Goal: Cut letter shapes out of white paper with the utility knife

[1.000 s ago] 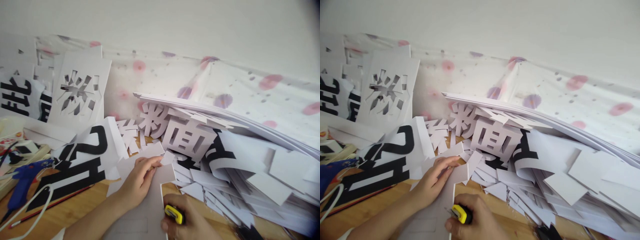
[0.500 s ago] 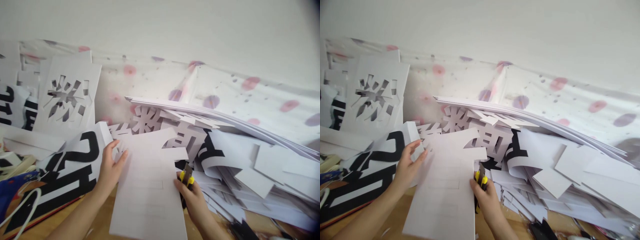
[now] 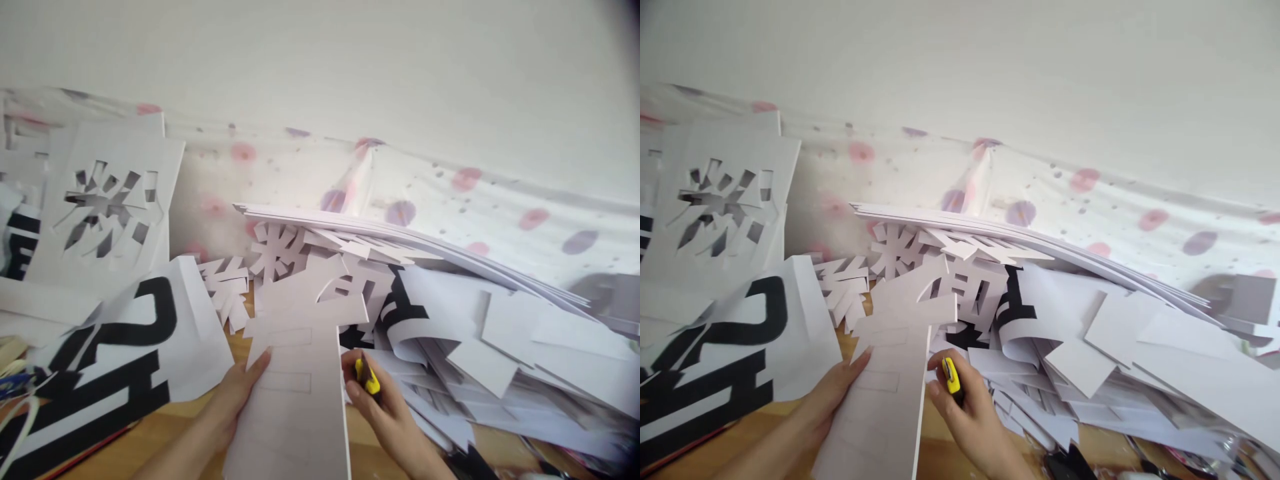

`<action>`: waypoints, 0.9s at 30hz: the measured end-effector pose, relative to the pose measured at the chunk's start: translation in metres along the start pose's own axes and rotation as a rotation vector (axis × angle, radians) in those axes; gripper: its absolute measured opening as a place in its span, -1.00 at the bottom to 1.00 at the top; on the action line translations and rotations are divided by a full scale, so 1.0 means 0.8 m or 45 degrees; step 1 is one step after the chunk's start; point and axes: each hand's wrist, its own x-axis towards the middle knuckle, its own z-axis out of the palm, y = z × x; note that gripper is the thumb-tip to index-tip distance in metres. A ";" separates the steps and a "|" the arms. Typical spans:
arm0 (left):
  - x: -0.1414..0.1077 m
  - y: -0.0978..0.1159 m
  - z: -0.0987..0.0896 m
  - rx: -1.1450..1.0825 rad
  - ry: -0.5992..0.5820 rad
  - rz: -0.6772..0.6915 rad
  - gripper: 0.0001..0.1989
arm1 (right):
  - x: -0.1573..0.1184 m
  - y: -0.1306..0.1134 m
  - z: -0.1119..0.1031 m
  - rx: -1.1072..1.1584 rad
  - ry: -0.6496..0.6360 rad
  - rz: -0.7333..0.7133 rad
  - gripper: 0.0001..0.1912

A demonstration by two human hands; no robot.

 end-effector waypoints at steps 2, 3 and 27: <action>0.000 -0.005 -0.004 -0.014 -0.019 -0.009 -0.42 | 0.002 0.003 -0.009 -0.326 -0.039 -0.176 -0.92; -0.001 -0.006 -0.005 -0.024 -0.025 -0.026 -0.43 | 0.003 0.005 -0.012 -0.464 -0.043 -0.271 -0.89; -0.007 -0.004 -0.002 -0.084 0.067 -0.015 -0.46 | -0.002 0.003 -0.003 -0.751 -0.231 -0.490 -0.92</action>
